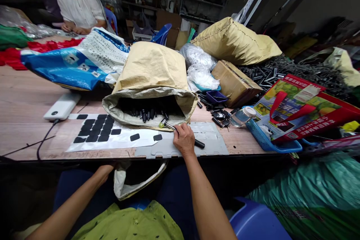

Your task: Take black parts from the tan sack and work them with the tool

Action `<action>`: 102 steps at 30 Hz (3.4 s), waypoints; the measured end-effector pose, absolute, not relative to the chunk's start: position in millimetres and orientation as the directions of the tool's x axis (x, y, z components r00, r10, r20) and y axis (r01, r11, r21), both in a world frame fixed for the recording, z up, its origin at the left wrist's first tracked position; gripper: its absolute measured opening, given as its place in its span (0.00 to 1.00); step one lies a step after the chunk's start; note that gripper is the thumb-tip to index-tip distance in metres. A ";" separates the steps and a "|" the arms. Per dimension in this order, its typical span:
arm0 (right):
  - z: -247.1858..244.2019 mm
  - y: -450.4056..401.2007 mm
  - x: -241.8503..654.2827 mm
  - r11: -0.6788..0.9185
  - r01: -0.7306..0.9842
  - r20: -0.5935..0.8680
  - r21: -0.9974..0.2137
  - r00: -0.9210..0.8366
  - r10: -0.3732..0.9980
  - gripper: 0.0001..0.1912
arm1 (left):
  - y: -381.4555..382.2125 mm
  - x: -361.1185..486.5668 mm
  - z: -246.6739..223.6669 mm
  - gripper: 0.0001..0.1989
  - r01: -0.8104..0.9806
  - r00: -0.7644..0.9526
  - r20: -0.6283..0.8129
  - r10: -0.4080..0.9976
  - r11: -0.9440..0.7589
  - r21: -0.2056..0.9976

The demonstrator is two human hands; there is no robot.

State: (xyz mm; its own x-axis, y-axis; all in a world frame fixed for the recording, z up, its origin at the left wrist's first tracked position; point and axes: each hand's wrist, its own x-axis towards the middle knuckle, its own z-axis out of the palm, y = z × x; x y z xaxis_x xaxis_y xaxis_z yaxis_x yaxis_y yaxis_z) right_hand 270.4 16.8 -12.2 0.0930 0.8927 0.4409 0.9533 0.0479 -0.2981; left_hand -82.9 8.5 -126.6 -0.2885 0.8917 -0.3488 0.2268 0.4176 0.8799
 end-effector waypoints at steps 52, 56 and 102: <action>-15.9 18.0 273.5 0.086 0.945 0.470 -0.317 0.077 0.879 0.12 | 128.3 40.8 36.4 0.24 0.884 -0.044 -0.066 0.997 0.069 0.462; -15.1 17.5 273.3 0.078 0.945 0.464 -0.317 0.083 0.882 0.12 | 126.1 37.6 32.7 0.21 0.889 -0.042 -0.109 0.993 0.087 0.449; 26.7 -50.3 193.7 0.168 0.862 0.448 -0.478 0.075 0.891 0.18 | 60.3 0.9 -11.0 0.08 0.612 0.404 0.142 0.904 -0.382 0.692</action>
State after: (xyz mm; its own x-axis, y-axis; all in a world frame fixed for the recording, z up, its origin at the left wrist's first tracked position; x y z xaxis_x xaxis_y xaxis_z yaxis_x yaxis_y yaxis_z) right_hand 193.7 -50.3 26.7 0.0745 0.8908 0.4482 0.8620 0.1684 -0.4780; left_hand 0.9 60.3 -11.0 0.4035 0.9039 0.1422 0.6120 -0.3821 0.6924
